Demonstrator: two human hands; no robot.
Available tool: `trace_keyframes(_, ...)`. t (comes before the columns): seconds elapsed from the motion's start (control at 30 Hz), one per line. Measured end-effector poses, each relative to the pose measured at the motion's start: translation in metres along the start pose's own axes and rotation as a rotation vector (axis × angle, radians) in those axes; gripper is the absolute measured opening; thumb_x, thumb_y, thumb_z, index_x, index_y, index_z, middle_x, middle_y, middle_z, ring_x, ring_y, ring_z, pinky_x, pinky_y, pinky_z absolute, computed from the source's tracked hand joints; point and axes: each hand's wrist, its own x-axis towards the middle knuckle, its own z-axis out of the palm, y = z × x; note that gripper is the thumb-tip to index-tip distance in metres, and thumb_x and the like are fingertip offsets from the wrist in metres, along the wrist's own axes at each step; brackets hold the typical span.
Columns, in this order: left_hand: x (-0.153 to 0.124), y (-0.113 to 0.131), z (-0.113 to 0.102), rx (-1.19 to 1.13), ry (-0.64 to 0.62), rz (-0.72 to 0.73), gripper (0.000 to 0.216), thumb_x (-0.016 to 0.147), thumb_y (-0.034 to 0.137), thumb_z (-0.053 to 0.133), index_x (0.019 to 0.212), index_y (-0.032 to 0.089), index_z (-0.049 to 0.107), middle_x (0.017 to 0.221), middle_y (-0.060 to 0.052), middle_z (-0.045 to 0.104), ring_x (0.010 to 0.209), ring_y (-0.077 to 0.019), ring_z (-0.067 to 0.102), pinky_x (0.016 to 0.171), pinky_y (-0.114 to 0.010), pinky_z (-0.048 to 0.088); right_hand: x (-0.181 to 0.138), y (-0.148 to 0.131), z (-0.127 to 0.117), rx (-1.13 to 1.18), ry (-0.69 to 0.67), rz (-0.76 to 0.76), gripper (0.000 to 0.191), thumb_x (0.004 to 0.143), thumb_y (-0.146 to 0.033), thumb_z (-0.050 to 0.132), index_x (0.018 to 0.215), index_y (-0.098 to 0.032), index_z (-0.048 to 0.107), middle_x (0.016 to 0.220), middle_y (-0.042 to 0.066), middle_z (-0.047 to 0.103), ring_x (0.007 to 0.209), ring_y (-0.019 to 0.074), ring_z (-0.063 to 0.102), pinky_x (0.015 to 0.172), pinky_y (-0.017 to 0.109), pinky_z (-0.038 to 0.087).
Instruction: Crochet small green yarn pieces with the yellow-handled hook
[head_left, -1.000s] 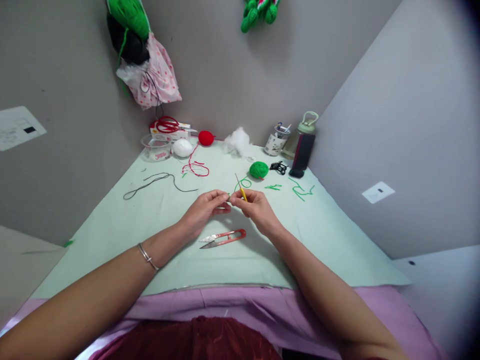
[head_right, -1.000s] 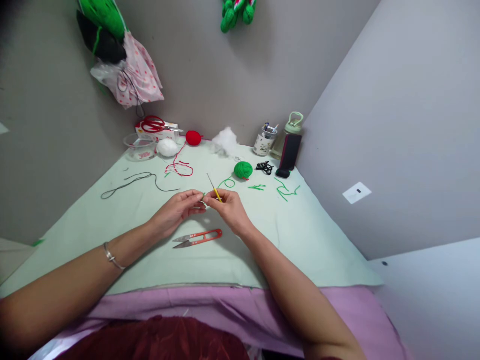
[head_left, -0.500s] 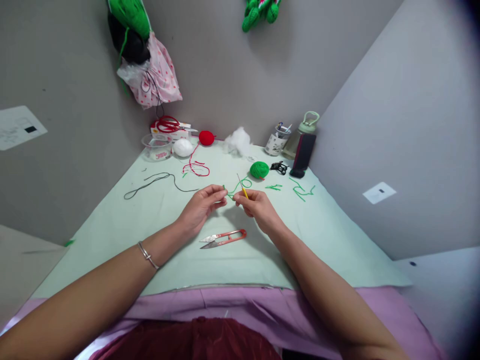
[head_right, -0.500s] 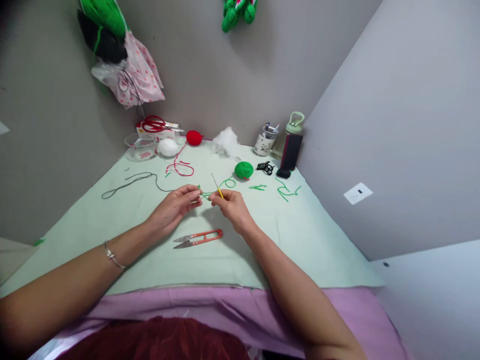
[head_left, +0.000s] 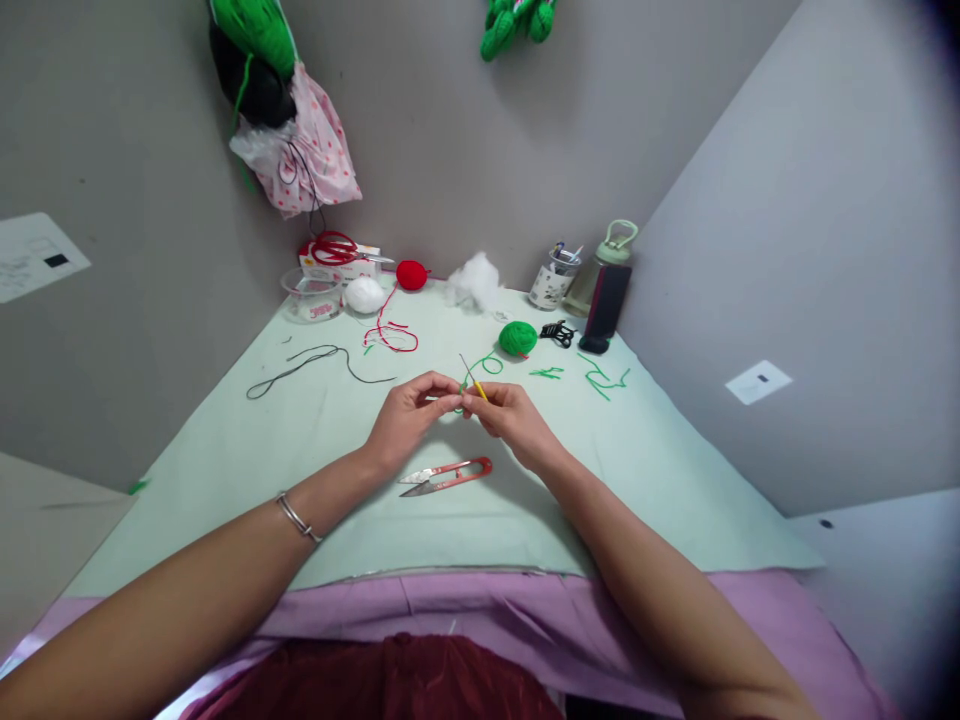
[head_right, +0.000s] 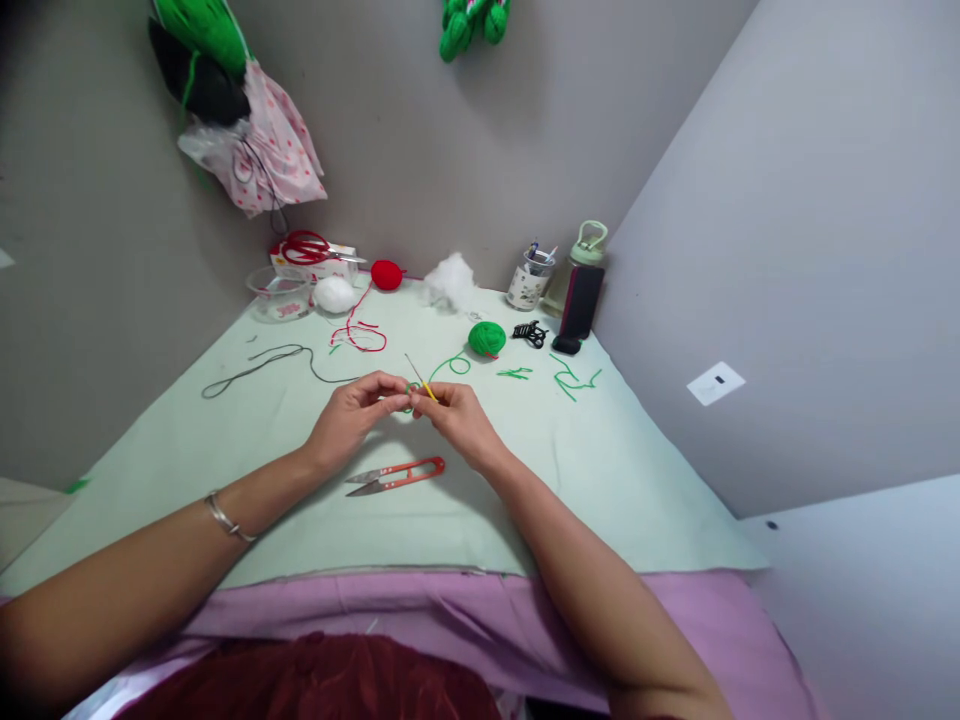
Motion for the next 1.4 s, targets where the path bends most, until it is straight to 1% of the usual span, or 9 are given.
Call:
trace_keyframes(0.2, 0.0019, -0.0003, -0.0028, 0.011, 0.040, -0.021, 0.016, 0.078, 0.033, 0.082, 0.082, 0.021, 0.073, 0.082, -0.001, 0.072, 0.076, -0.0178, 0.064, 0.080, -0.034, 0.051, -0.0026, -0.0043, 0.0001, 0.053, -0.060, 0.017, 0.045, 0.079, -0.062, 0.074, 0.069, -0.019, 0.064, 0.049, -0.010, 0.031, 0.049, 0.0076, 0.022, 0.052, 0.029, 0.016)
trace_keyframes(0.33, 0.0014, -0.0004, -0.0028, -0.016, 0.053, -0.047, 0.020, 0.077, 0.032, 0.083, 0.089, 0.021, 0.072, 0.082, 0.000, 0.071, 0.075, -0.0161, 0.063, 0.078, -0.032, 0.051, -0.0023, -0.0046, 0.0000, 0.041, -0.033, 0.010, 0.041, 0.073, -0.057, 0.081, 0.075, -0.018, 0.068, 0.060, -0.007, 0.046, 0.053, 0.0073, 0.027, 0.052, 0.028, 0.019)
trace_keyframes(0.47, 0.0014, -0.0037, -0.0023, -0.096, 0.017, -0.116, 0.028, 0.077, 0.035, 0.084, 0.097, 0.020, 0.071, 0.081, 0.000, 0.071, 0.078, -0.0167, 0.067, 0.082, -0.034, 0.053, -0.0012, -0.0023, -0.0006, 0.023, 0.069, -0.041, 0.039, 0.072, -0.054, 0.084, 0.080, -0.019, 0.066, 0.069, -0.005, 0.055, 0.058, 0.0089, 0.034, 0.054, 0.028, 0.024)
trace_keyframes(0.6, 0.0018, -0.0065, -0.0021, -0.176, -0.045, -0.175, 0.028, 0.077, 0.039, 0.084, 0.090, 0.018, 0.072, 0.088, -0.004, 0.075, 0.084, -0.0185, 0.070, 0.088, -0.037, 0.054, -0.0022, -0.0032, -0.0041, 0.003, 0.133, -0.111, 0.044, 0.079, -0.055, 0.079, 0.104, -0.022, 0.066, 0.075, -0.004, 0.060, 0.060, 0.0104, 0.039, 0.055, 0.028, 0.028)
trace_keyframes(0.77, 0.0019, -0.0062, -0.0020, -0.214, -0.068, -0.186, 0.025, 0.078, 0.039, 0.084, 0.087, 0.019, 0.073, 0.090, -0.003, 0.075, 0.088, -0.0188, 0.070, 0.093, -0.039, 0.054, -0.0047, -0.0053, -0.0046, -0.050, 0.052, -0.126, 0.050, 0.086, -0.055, 0.073, 0.122, -0.021, 0.066, 0.077, -0.003, 0.061, 0.064, 0.0121, 0.045, 0.058, 0.028, 0.033)
trace_keyframes(0.9, 0.0018, -0.0057, -0.0015, -0.197, -0.045, -0.173, 0.026, 0.076, 0.039, 0.085, 0.087, 0.019, 0.073, 0.085, -0.002, 0.074, 0.082, -0.0168, 0.067, 0.090, -0.036, 0.053, -0.0030, -0.0014, -0.0022, -0.042, -0.002, -0.137, 0.043, 0.080, -0.053, 0.079, 0.107, -0.020, 0.070, 0.082, 0.000, 0.066, 0.075, 0.0152, 0.056, 0.068, 0.029, 0.041)
trace_keyframes(1.03, 0.0021, -0.0058, -0.0022, -0.159, -0.029, -0.171, 0.026, 0.076, 0.040, 0.084, 0.086, 0.019, 0.073, 0.083, -0.002, 0.073, 0.079, -0.0170, 0.067, 0.087, -0.037, 0.054, -0.0009, 0.0018, -0.0029, -0.079, 0.047, -0.137, 0.033, 0.080, -0.052, 0.077, 0.081, -0.020, 0.068, 0.073, -0.002, 0.061, 0.068, 0.0131, 0.048, 0.065, 0.029, 0.037)
trace_keyframes(1.27, 0.0018, -0.0038, -0.0036, -0.017, -0.016, -0.118, 0.025, 0.082, 0.044, 0.079, 0.090, 0.020, 0.075, 0.087, -0.003, 0.074, 0.086, -0.0207, 0.069, 0.090, -0.037, 0.052, -0.0002, 0.0038, -0.0030, -0.137, 0.119, -0.157, 0.032, 0.080, -0.050, 0.076, 0.077, -0.021, 0.066, 0.067, -0.004, 0.052, 0.063, 0.0126, 0.038, 0.060, 0.030, 0.029)
trace_keyframes(1.4, 0.0009, -0.0019, -0.0034, 0.060, -0.001, -0.084, 0.025, 0.078, 0.044, 0.083, 0.083, 0.020, 0.076, 0.082, -0.003, 0.073, 0.083, -0.0214, 0.066, 0.084, -0.035, 0.049, -0.0003, 0.0037, -0.0016, -0.151, 0.126, -0.173, 0.035, 0.080, -0.055, 0.077, 0.075, -0.021, 0.066, 0.067, -0.003, 0.052, 0.064, 0.0132, 0.039, 0.061, 0.031, 0.030)
